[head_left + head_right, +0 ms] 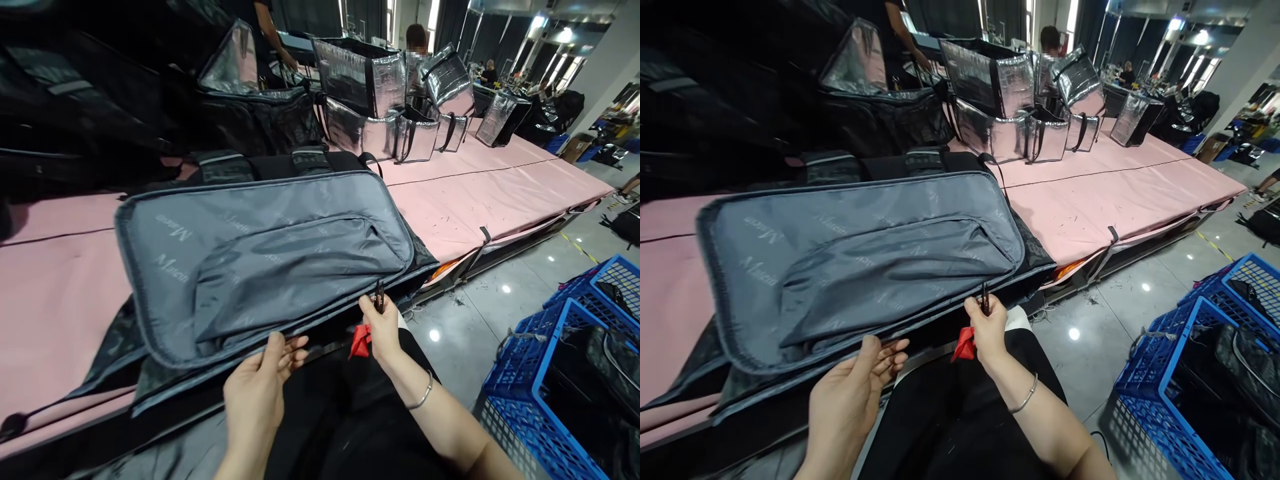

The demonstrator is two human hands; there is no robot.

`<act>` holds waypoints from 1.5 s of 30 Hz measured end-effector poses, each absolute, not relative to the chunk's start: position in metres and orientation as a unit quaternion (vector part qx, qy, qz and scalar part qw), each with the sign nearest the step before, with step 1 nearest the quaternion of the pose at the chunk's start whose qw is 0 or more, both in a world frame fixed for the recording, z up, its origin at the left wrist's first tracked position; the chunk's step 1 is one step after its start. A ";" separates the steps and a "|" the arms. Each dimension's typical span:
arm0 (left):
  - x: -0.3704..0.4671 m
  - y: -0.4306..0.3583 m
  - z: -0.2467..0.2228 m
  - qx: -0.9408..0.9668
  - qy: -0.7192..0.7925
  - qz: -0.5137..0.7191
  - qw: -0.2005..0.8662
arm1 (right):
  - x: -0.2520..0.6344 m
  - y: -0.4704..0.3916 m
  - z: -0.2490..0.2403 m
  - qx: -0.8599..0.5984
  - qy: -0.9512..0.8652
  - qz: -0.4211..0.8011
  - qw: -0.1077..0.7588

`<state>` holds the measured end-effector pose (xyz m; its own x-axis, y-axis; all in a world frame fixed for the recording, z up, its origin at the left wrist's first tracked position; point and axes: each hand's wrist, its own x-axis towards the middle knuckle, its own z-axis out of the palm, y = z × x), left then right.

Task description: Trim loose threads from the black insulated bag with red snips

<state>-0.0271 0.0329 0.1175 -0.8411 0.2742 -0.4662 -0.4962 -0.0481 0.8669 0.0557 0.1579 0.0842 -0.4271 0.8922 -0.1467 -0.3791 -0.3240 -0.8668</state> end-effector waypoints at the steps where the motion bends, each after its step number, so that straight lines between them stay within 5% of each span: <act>1: -0.027 0.036 0.122 -0.097 0.626 0.731 0.253 | 0.057 0.158 0.089 -0.313 -0.394 0.754 0.421; 9: -0.019 0.043 0.145 -0.094 0.562 0.799 0.195 | 0.062 0.150 0.110 -0.266 -0.406 0.791 0.371; 20: 0.000 0.048 0.150 -0.092 0.566 0.786 0.229 | 0.106 0.115 0.132 -0.267 -0.725 0.534 0.344; 29: 0.015 0.050 0.142 -0.064 0.575 0.780 0.240 | 0.111 0.115 0.130 -0.199 -0.803 0.371 0.422; 35: 0.014 0.049 0.140 -0.048 0.581 0.777 0.238 | 0.118 0.116 0.135 -0.211 -0.841 0.358 0.345; 45: 0.014 0.050 0.145 -0.077 0.579 0.772 0.250 | 0.112 0.118 0.136 -0.202 -0.842 0.356 0.351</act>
